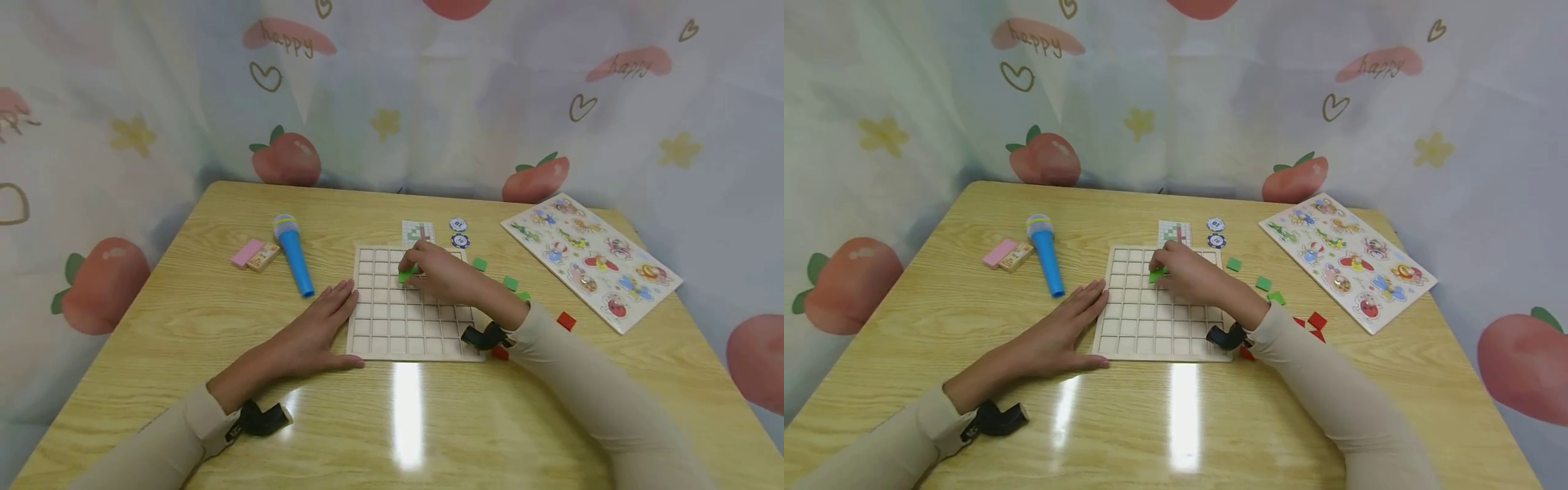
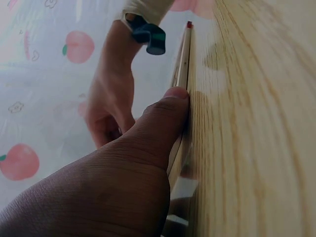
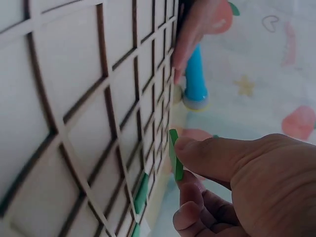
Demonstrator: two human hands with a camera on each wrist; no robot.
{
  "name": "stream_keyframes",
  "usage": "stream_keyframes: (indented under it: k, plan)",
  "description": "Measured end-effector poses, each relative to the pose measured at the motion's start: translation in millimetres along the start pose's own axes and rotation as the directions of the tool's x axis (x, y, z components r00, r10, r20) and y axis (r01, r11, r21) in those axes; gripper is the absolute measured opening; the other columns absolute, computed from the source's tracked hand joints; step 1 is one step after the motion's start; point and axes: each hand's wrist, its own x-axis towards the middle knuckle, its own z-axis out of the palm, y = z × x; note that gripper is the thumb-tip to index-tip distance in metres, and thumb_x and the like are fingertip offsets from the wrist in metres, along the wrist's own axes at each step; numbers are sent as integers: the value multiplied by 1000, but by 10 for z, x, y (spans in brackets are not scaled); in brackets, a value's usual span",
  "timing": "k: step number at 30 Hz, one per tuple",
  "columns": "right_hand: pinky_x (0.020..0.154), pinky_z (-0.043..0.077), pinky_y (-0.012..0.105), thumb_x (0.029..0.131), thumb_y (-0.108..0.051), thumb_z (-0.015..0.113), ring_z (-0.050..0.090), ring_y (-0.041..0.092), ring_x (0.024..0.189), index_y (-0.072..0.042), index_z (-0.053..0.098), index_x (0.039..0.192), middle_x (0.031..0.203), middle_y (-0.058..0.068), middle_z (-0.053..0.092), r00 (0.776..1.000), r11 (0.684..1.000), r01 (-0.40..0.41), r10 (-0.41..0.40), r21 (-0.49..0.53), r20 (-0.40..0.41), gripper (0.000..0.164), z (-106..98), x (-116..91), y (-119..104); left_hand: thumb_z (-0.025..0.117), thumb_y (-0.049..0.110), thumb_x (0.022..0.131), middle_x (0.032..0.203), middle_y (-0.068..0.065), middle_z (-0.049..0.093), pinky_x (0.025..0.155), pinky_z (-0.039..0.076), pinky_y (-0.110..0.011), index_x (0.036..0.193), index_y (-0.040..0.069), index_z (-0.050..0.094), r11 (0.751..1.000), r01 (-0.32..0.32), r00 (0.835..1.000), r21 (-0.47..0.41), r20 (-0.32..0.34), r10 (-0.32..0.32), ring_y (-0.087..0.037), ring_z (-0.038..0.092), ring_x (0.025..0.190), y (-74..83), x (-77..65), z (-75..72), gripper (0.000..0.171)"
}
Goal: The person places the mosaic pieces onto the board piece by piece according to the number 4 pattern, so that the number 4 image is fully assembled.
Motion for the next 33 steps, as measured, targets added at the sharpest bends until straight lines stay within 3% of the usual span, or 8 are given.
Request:
stream_keyframes:
  k: [8,20,24,27,33]
  plan:
    - [91,58,41,102,-12,72,64,21,102,-10,73,111,114,7,67,999,1000,-20,21,-21,36,9,162,178,-7,76,72,87,182,-14,8,137,18,-57,171,4,18,1000,-8,1000,4,5,8,-34,8,170,28,20,3,122]
    - [98,59,44,102,-13,73,67,26,112,-10,79,114,119,9,71,999,995,49,-50,-89,-7,14,167,127,2,77,70,86,182,-15,8,137,18,-57,170,4,18,1000,14,1000,15,2,-14,-36,9,169,34,-2,-14,123]
    - [96,59,44,104,-11,69,67,27,113,-9,76,123,128,13,69,995,994,73,-78,-83,-68,20,62,-100,32,77,71,87,181,-15,8,137,18,-57,170,3,19,1000,9,1000,24,-5,-8,-35,9,169,38,7,-9,122]
    - [85,59,39,104,-8,68,67,22,104,-9,74,127,129,11,69,984,997,60,-67,-48,-168,24,-68,-417,101,76,71,87,181,-16,8,137,18,-57,170,3,19,1000,5,1000,31,-7,-4,-36,9,169,46,7,-8,122]
    - [74,54,25,100,-2,72,60,8,89,-12,72,124,117,2,71,927,1000,20,-25,-18,-373,26,-275,-1167,485,75,71,88,181,-17,9,136,18,-58,170,2,20,999,7,1000,33,-1,-7,-37,10,169,51,-7,-15,121]
